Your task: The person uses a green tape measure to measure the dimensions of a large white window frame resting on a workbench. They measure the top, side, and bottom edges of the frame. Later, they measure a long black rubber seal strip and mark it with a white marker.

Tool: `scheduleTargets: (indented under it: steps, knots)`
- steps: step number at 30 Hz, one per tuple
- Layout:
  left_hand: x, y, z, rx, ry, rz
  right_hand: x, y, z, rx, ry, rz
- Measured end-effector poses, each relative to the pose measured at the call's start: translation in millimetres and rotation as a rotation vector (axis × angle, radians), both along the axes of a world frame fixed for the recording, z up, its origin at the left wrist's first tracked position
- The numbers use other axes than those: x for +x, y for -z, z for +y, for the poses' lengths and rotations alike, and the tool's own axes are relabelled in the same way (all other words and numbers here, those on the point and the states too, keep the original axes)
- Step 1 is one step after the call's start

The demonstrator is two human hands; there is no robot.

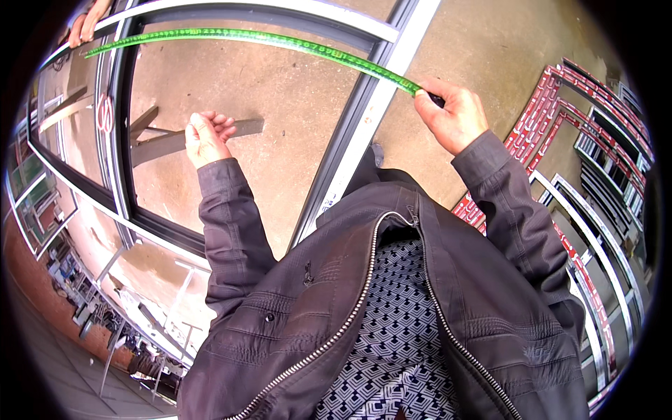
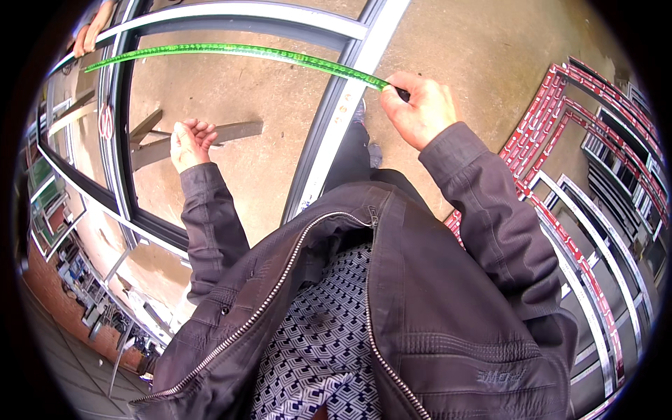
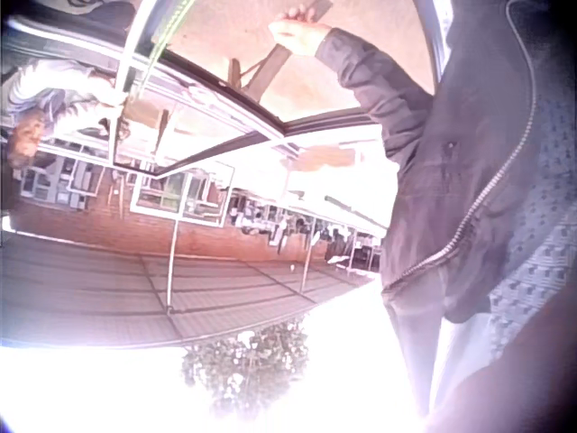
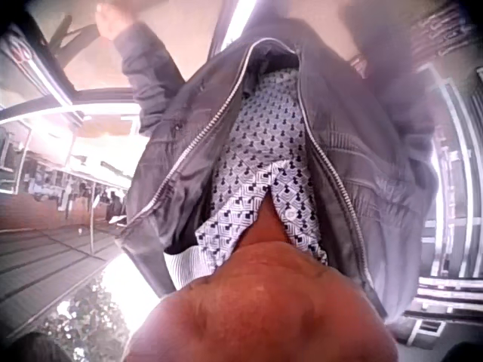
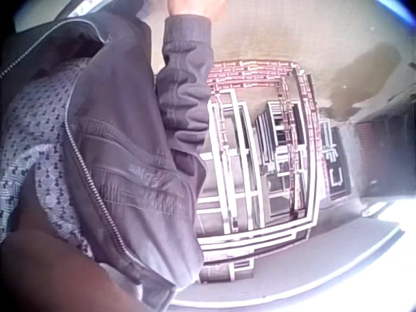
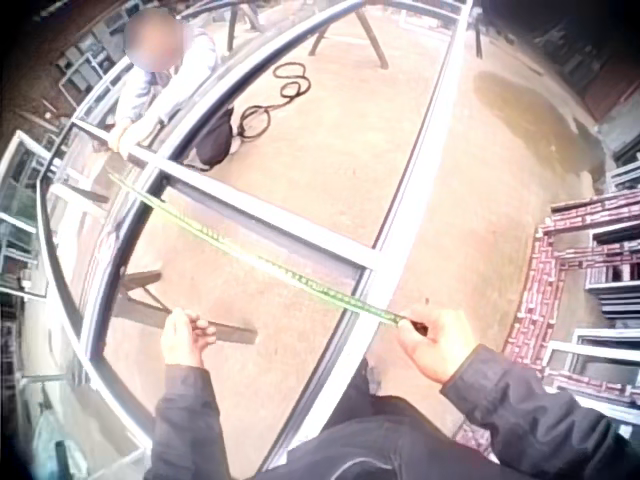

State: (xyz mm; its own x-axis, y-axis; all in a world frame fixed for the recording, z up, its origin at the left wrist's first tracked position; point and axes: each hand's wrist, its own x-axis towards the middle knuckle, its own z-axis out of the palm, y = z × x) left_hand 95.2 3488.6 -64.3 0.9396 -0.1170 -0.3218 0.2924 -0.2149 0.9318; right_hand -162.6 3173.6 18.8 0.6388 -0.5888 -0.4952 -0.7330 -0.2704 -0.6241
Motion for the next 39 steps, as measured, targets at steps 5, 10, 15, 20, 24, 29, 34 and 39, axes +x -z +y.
scheduleTargets:
  steps: [5,10,15,20,24,29,34,39]
  knots:
    - [-68.6,-15.6,103.5,0.165,-0.027,-0.09,-48.2,-2.2,36.7,0.055,0.006,-0.033]
    - [-150.7,-26.2,189.2,0.447,-0.045,-0.229,-89.4,-1.7,86.3,0.1,-0.008,-0.041]
    - [-203.6,-48.5,235.9,0.879,-0.021,-0.424,-114.1,0.9,136.2,0.15,-0.085,-0.015]
    - [-209.6,-36.6,272.8,1.025,-0.108,-0.479,-124.2,-1.1,195.0,0.152,-0.191,-0.051]
    - [-195.1,-18.2,295.3,0.968,-0.165,-0.462,-129.1,8.6,249.0,0.2,-0.207,-0.045]
    - [-160.7,-15.1,304.8,0.803,-0.181,-0.435,-118.4,16.0,321.4,0.196,-0.177,0.003]
    - [-126.4,-7.9,318.7,0.659,-0.153,-0.441,-118.0,13.1,382.5,0.27,-0.045,0.118]
    - [-106.8,-3.7,336.3,0.59,-0.097,-0.486,-123.8,7.0,422.3,0.174,-0.066,0.078]
